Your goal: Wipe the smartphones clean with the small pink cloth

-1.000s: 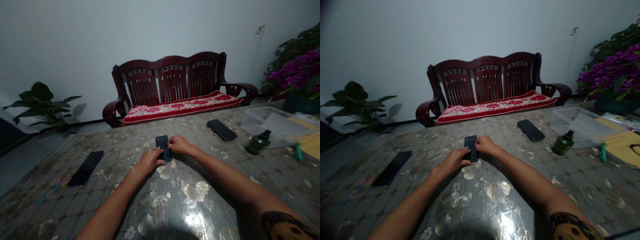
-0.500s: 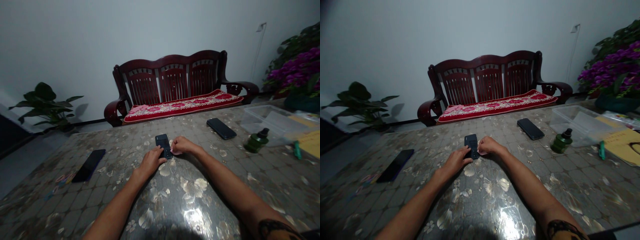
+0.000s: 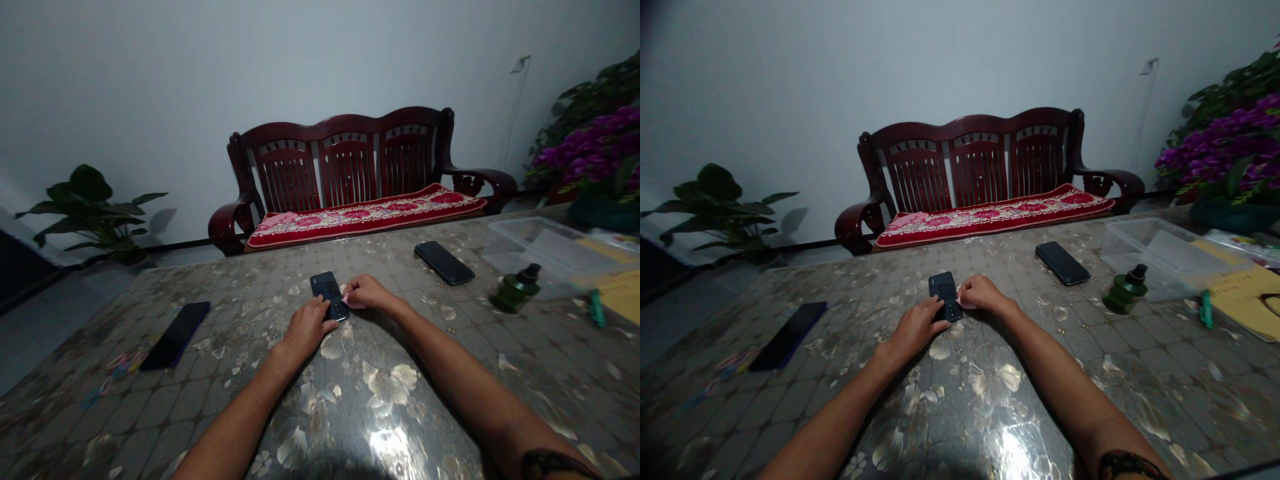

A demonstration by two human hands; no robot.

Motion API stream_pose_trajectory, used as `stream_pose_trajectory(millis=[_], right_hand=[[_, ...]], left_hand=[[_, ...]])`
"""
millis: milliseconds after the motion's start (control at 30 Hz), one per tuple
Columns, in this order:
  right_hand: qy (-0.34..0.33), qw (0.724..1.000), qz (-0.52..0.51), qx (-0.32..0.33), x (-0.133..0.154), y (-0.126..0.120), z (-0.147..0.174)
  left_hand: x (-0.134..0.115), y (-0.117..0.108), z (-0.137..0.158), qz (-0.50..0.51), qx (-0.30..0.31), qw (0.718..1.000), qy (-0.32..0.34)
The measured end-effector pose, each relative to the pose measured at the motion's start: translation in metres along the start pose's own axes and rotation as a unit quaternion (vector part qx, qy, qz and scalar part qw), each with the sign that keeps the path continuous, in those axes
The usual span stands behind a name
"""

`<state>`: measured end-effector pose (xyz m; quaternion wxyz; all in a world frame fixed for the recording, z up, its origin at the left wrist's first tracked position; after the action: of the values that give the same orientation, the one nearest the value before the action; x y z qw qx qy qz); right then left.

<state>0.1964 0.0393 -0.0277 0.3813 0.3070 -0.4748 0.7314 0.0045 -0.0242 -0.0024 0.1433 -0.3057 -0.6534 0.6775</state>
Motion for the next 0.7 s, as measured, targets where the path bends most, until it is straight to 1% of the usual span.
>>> stream_pose_trajectory(millis=[67, 133, 200, 267, 333, 433, 567, 700], right_hand=[[0.015, 0.998, -0.06, -0.001, -0.003, -0.002, -0.003], [0.026, 0.992, -0.125, -0.017, -0.006, -0.003, -0.006], [0.034, 0.983, -0.176, -0.028, -0.008, -0.003, -0.007], [0.032, 0.976, -0.215, -0.029, -0.009, -0.003, -0.008], [0.02, 0.97, -0.24, -0.027, -0.011, -0.003, -0.007], [-0.006, 0.97, -0.243, -0.028, -0.014, -0.001, -0.005], [-0.029, 0.971, -0.233, -0.033, -0.016, 0.001, -0.004], [-0.026, 0.969, -0.242, -0.03, -0.017, 0.001, -0.005]], left_hand=[[0.009, -0.01, -0.004, 0.002, 0.031, 0.999, 0.013], [0.024, -0.023, -0.011, 0.004, 0.06, 0.997, 0.04], [0.042, -0.033, -0.021, -0.003, 0.074, 0.993, 0.093], [0.056, -0.04, -0.033, -0.011, 0.103, 0.986, 0.128], [0.065, -0.042, -0.047, -0.013, 0.134, 0.979, 0.155], [0.068, -0.04, -0.066, -0.019, 0.172, 0.966, 0.19], [0.065, -0.037, -0.084, -0.021, 0.21, 0.955, 0.208], [0.068, -0.034, -0.09, 0.003, 0.201, 0.953, 0.225]])
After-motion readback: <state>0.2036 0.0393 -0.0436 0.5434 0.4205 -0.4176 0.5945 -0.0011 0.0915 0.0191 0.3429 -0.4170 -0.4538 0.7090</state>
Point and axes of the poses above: each hand's wrist, its own z-axis away from the middle knuckle, its own y-axis out of the palm, x = y × z, the point moved 1 cm from there along -z, towards the middle knuckle, and after that the axes turned 15 degrees about y, right-handed, at the moved point
